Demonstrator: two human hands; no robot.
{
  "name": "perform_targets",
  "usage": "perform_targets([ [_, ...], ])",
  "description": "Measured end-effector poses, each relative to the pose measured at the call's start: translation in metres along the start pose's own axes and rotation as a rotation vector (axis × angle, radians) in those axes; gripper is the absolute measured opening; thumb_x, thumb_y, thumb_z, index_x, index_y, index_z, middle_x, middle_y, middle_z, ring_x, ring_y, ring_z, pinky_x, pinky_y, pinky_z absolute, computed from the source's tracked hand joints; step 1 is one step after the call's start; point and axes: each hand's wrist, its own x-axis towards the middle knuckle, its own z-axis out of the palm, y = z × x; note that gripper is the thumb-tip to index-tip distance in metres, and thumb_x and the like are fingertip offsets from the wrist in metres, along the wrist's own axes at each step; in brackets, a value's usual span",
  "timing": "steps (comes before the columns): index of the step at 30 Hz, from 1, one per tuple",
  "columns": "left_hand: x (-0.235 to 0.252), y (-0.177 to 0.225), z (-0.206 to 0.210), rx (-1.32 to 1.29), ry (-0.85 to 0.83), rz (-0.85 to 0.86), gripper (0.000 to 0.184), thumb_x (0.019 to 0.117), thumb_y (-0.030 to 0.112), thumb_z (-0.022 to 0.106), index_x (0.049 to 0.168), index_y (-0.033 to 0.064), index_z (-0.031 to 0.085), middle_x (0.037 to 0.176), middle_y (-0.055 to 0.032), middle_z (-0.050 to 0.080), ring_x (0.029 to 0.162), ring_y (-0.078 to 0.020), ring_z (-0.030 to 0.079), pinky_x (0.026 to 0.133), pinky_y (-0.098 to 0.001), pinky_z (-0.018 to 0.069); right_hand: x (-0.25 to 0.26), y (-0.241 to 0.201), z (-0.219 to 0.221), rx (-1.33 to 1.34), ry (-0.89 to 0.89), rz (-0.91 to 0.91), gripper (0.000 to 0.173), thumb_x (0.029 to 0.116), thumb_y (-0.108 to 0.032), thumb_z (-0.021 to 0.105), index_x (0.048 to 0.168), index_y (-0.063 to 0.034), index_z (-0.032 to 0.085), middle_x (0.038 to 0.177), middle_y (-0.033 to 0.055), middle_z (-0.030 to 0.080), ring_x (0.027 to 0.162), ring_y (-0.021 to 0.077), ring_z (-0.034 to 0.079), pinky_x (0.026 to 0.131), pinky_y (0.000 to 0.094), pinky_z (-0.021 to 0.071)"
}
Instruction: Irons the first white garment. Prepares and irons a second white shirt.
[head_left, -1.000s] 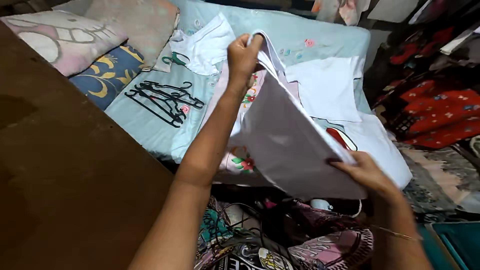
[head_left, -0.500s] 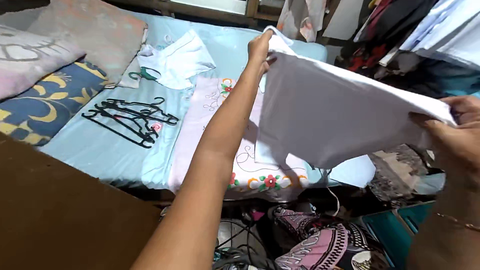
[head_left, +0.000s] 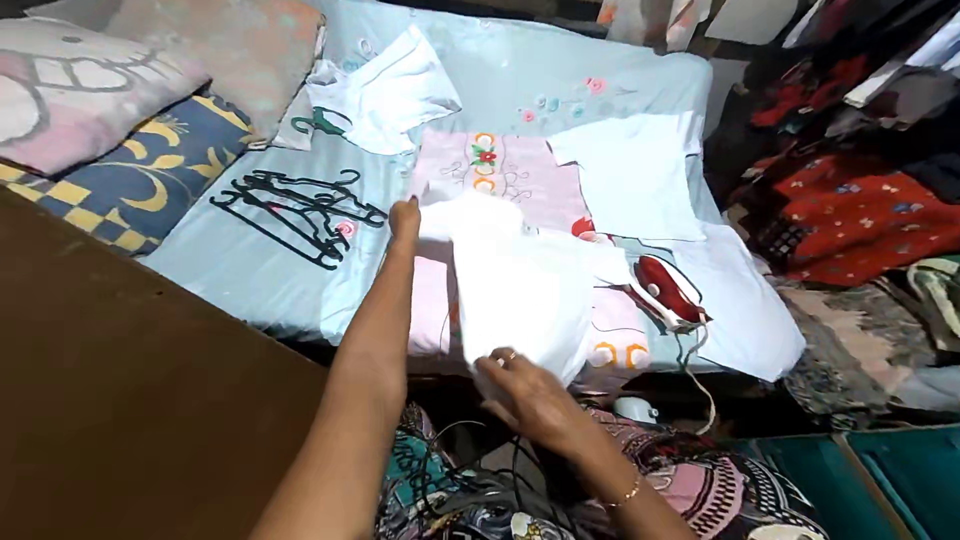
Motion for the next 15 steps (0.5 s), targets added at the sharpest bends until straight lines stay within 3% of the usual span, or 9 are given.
perform_targets([
  [2, -0.005, -0.047, -0.005, 0.089, 0.002, 0.011, 0.054, 0.1094, 0.034, 0.046, 0.136, -0.0116, 0.054, 0.134, -0.0362, 0.057, 0.128, -0.0496, 0.056, 0.106, -0.0661, 0.0432, 0.006, 0.009, 0.012, 0.134, -0.236, 0.058, 0.045, 0.0965, -0.024, 0.071, 0.136, -0.0030, 0.063, 0.136, 0.0240, 0.061, 0.120, 0.0382, 0.063, 0.100, 0.0529, 0.0521],
  [3, -0.013, -0.064, -0.006, 0.092, -0.027, 0.035, 0.053, 0.1092, 0.033, 0.047, 0.140, -0.0095, 0.051, 0.135, -0.0346, 0.058, 0.126, -0.0479, 0.057, 0.105, -0.0643, 0.0453, 0.006, 0.018, 0.013, 0.163, -0.252, 0.123, 0.045, 0.0971, -0.026, 0.070, 0.135, -0.0026, 0.064, 0.135, 0.0232, 0.062, 0.122, 0.0369, 0.063, 0.103, 0.0529, 0.0505],
  [6, -0.062, -0.086, -0.012, 0.205, -0.157, 0.214, 0.050, 0.1089, 0.026, 0.050, 0.145, -0.0082, 0.048, 0.141, -0.0315, 0.055, 0.132, -0.0434, 0.056, 0.111, -0.0586, 0.0449, -0.004, 0.064, 0.009, 0.129, -0.084, 0.439, 0.045, 0.1001, -0.024, 0.066, 0.136, 0.0026, 0.062, 0.132, 0.0264, 0.064, 0.118, 0.0399, 0.064, 0.104, 0.0546, 0.0494],
  [8, -0.099, -0.098, -0.011, 0.410, -0.240, 0.332, 0.050, 0.1078, 0.027, 0.052, 0.144, -0.0077, 0.051, 0.150, -0.0282, 0.049, 0.143, -0.0411, 0.045, 0.121, -0.0557, 0.0338, -0.017, 0.104, 0.014, 0.085, 0.110, 0.655, 0.049, 0.1011, -0.021, 0.064, 0.140, 0.0070, 0.056, 0.130, 0.0304, 0.063, 0.117, 0.0446, 0.064, 0.103, 0.0582, 0.0495],
  [11, -0.138, -0.107, -0.008, 0.639, -0.316, 0.357, 0.053, 0.1044, 0.034, 0.059, 0.142, -0.0042, 0.057, 0.155, -0.0275, 0.045, 0.149, -0.0422, 0.036, 0.124, -0.0606, 0.0194, -0.037, 0.149, 0.029, 0.135, 0.318, 0.882, 0.052, 0.1015, -0.022, 0.064, 0.140, 0.0095, 0.050, 0.118, 0.0325, 0.064, 0.110, 0.0479, 0.064, 0.097, 0.0630, 0.0490],
  [15, -0.166, -0.103, -0.003, 0.667, -0.318, 0.304, 0.041, 0.1019, 0.027, 0.064, 0.128, -0.0042, 0.067, 0.145, -0.0269, 0.054, 0.142, -0.0422, 0.045, 0.121, -0.0570, 0.0266, -0.037, 0.164, 0.046, 0.226, 0.395, 0.971, 0.046, 0.1004, -0.021, 0.067, 0.128, 0.0139, 0.053, 0.107, 0.0327, 0.063, 0.099, 0.0460, 0.063, 0.090, 0.0603, 0.0491],
])
